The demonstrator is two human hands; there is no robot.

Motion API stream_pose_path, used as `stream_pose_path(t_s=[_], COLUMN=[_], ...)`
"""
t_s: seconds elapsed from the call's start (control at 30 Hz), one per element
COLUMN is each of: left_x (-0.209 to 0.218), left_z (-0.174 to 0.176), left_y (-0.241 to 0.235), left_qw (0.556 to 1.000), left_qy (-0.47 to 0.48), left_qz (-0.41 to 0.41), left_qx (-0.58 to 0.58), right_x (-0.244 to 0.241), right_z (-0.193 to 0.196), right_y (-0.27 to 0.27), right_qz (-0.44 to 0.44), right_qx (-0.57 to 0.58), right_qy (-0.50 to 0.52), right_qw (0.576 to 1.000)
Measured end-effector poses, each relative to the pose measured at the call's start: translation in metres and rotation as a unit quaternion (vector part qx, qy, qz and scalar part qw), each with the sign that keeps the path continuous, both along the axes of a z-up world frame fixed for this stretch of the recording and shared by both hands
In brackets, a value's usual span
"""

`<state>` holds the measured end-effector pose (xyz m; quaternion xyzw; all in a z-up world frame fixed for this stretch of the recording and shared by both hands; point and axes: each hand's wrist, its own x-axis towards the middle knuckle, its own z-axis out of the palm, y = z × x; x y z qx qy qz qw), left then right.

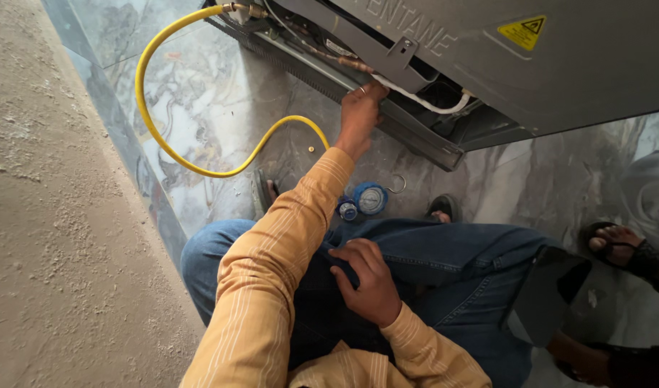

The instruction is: The person sits on the floor and connects a yellow hose to the service port of an air conditioner unit. They then use a pressure gauge to check the system and manipulate the copper pipes and valves on the unit.

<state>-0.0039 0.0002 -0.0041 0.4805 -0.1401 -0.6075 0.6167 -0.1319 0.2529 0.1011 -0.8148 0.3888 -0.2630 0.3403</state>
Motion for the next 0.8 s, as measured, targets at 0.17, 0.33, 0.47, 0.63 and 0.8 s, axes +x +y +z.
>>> stream_pose_path(t_s=[0.17,0.33,0.47,0.63,0.8], left_x=[0.001,-0.001,0.005,0.009,0.007], left_z=[0.004,0.003,0.001,-0.005,-0.009], left_y=[-0.001,-0.003,-0.006,-0.009,-0.007], left_qw=[1.0,1.0,1.0,0.999,1.0], left_qy=[-0.005,-0.022,-0.023,0.032,0.003], left_qz=[-0.001,0.002,0.009,0.018,0.016], left_qx=[-0.009,-0.003,0.003,-0.004,-0.013], right_x=[0.0,0.0,0.001,0.0,0.001], right_z=[0.0,0.0,-0.001,-0.001,-0.001], right_y=[-0.002,-0.003,-0.004,-0.002,-0.003], right_qz=[0.007,0.013,0.018,0.03,0.033], right_qx=[0.009,0.025,0.024,0.029,0.025], right_qy=[0.006,0.009,0.009,0.006,0.004], right_qw=[1.0,1.0,1.0,0.999,0.999])
